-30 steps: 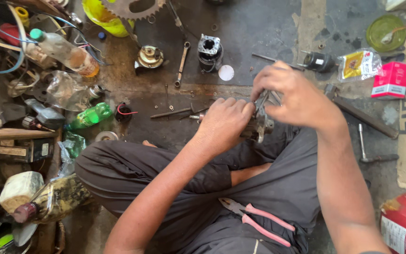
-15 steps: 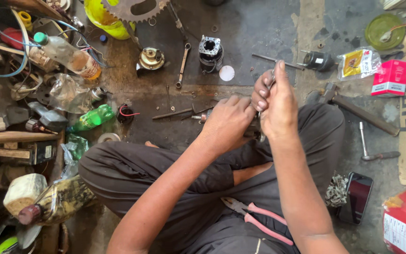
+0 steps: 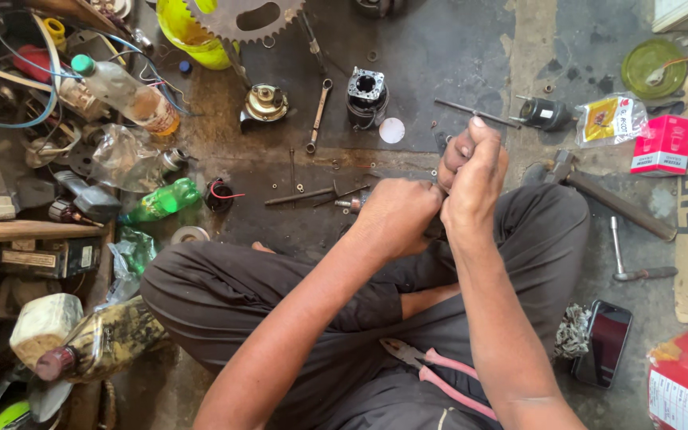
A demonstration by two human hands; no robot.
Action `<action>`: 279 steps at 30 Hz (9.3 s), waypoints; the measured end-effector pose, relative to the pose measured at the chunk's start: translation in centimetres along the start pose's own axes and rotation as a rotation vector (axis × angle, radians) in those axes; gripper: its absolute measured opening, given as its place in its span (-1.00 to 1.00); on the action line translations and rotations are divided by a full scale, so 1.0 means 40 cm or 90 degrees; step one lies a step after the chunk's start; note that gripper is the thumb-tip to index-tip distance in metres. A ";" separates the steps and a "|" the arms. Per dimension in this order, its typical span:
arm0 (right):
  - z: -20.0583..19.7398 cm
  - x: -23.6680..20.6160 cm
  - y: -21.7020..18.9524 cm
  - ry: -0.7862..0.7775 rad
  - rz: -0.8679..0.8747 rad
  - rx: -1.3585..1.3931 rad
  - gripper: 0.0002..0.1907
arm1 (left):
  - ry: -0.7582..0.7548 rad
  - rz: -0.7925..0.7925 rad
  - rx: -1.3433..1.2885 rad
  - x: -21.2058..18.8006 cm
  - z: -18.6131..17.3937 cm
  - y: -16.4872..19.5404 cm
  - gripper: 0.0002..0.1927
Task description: The person sits on the workshop floor and works on a small engine assembly, hammering a shaft out of a housing, then using a wrench and pliers to loosen and remove fasteners from the part. They handle the housing, shaft, and small hardware, setting pieces on the floor as they separate the components.
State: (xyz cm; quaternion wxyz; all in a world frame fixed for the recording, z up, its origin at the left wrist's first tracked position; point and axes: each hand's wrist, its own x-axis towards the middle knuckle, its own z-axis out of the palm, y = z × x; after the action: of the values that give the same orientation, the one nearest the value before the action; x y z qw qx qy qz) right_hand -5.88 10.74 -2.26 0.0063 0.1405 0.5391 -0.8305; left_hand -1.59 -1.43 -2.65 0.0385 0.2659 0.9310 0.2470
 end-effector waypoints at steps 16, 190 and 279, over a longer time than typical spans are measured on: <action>-0.026 -0.038 0.016 -0.192 -0.146 0.044 -0.67 | -0.028 -0.042 0.014 0.034 0.003 -0.025 -0.71; -0.218 -0.119 -0.001 -0.098 -0.652 -0.699 -0.74 | 0.008 0.013 0.082 -0.001 0.005 0.031 -0.63; -0.158 0.046 -0.064 -0.160 0.028 -0.478 -0.70 | -0.007 -0.012 0.092 -0.013 -0.014 0.061 -0.33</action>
State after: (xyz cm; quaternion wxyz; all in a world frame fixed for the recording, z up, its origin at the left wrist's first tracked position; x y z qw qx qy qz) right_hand -6.62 17.75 -2.84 0.1410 0.0370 0.7972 -0.5859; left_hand -0.11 -0.14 -1.00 0.0265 0.2605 0.9487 0.1771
